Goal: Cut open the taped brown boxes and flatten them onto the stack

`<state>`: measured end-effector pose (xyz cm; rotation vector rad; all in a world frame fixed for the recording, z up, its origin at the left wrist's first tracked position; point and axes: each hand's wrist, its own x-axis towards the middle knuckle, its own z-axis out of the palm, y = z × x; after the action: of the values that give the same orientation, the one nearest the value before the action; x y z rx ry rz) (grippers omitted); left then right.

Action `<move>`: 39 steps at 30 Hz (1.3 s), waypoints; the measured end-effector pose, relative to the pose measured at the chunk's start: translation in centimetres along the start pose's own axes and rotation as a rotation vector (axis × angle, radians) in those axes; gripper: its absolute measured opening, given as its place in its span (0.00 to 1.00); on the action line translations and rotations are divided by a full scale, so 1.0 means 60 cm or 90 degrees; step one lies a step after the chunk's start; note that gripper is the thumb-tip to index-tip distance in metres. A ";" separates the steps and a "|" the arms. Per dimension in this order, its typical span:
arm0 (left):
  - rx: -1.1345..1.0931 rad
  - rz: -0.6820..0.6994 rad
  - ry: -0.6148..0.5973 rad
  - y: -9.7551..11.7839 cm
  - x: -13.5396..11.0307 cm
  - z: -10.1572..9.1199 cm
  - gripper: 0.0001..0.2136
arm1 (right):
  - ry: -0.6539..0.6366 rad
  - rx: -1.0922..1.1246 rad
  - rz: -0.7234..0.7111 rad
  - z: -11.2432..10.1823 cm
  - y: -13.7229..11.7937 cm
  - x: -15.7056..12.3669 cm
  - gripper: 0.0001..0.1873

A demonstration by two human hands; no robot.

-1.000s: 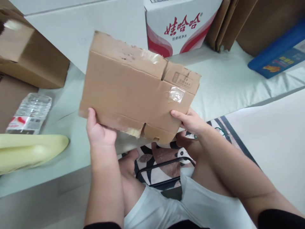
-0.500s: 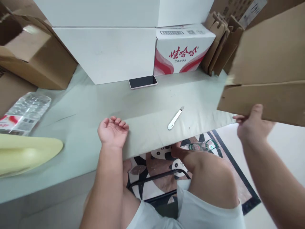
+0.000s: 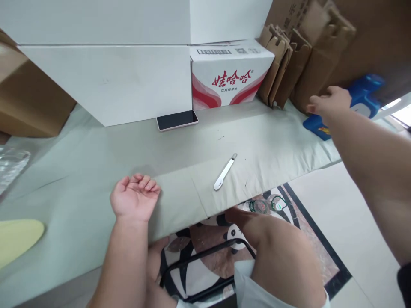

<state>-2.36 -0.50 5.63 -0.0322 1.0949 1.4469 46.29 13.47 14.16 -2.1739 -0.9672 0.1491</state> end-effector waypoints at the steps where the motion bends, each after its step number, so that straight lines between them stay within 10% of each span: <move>1: 0.002 0.002 -0.004 0.001 0.000 0.001 0.17 | -0.011 0.003 0.007 0.006 -0.010 0.000 0.31; 10: -0.011 0.018 -0.040 0.041 -0.026 -0.019 0.18 | -0.224 -0.052 -0.057 -0.006 -0.006 -0.126 0.25; 15: -0.079 0.029 -0.024 0.062 -0.048 -0.052 0.19 | -0.360 -0.142 -0.234 0.016 -0.090 -0.209 0.15; 27: -0.290 0.026 -0.064 0.141 -0.046 -0.094 0.17 | -0.571 -0.055 -0.917 0.324 -0.457 -0.628 0.20; 34: -0.336 -0.015 -0.043 0.151 -0.034 -0.097 0.15 | -0.546 0.016 -0.837 0.460 -0.667 -0.770 0.17; 39: -0.329 -0.005 -0.044 0.161 -0.034 -0.114 0.16 | -0.631 0.144 -0.697 0.492 -0.704 -0.791 0.09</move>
<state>-13.36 -4.20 8.74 -0.3497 0.6413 1.6768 -23.67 17.03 12.68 -1.0235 -2.3798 0.7727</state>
